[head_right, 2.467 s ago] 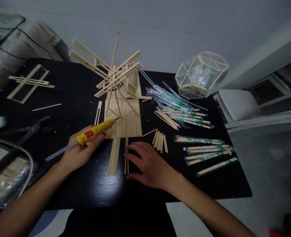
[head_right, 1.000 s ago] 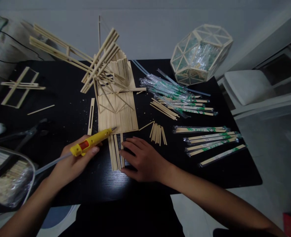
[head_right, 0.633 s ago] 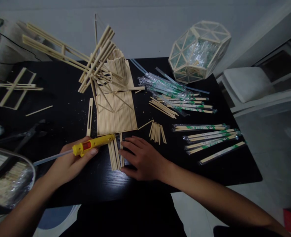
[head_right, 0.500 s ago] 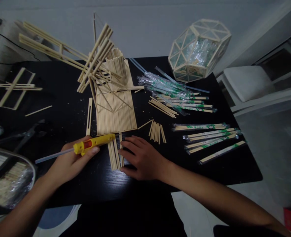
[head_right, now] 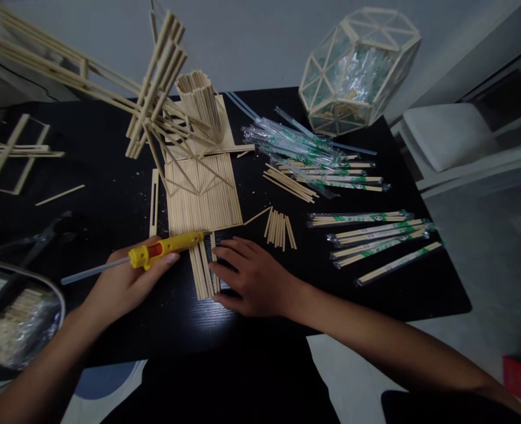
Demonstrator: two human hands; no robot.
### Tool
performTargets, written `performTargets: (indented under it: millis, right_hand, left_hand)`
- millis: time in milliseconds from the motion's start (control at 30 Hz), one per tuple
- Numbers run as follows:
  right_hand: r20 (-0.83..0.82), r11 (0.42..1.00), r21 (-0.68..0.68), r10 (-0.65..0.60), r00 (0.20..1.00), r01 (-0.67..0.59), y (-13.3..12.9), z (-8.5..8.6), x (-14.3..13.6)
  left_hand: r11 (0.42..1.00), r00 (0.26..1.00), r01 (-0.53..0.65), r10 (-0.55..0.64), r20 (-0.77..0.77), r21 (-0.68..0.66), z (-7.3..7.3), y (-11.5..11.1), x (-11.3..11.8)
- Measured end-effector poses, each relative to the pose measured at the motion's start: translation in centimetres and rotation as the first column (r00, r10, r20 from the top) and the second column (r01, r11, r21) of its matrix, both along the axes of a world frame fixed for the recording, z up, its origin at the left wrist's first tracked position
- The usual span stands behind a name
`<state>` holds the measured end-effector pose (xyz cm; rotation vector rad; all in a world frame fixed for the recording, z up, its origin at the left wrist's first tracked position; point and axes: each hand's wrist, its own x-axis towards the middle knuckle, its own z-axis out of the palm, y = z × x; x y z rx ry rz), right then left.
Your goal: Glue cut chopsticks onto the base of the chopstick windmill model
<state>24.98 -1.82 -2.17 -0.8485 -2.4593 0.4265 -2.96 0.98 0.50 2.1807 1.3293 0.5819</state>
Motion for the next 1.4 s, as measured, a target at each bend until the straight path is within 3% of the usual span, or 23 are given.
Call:
performTargets:
  millis: [333,867,1067,1400]
  right_hand:
    - [0.013,1.000,-0.007,-0.014,1.000,0.014,-0.02,-0.03,0.07]
    - [-0.022,1.000,0.026,-0.003,1.000,0.004,0.11,-0.21,0.05]
    - [-0.025,1.000,0.027,-0.002,1.000,0.003,0.16,-0.14,0.02]
    - [-0.017,1.000,0.024,-0.005,1.000,0.005,0.07,-0.11,0.00]
  left_hand:
    - [1.000,1.000,0.009,-0.009,0.004,0.013,0.22,-0.03,0.06]
    - [0.995,0.998,0.065,-0.064,0.011,-0.082,0.81,-0.49,-0.25]
    - [0.999,0.999,-0.009,0.010,0.030,-0.034,0.47,-0.33,-0.18]
    - [0.999,0.999,0.032,-0.032,-0.001,-0.040,0.42,-0.22,-0.10]
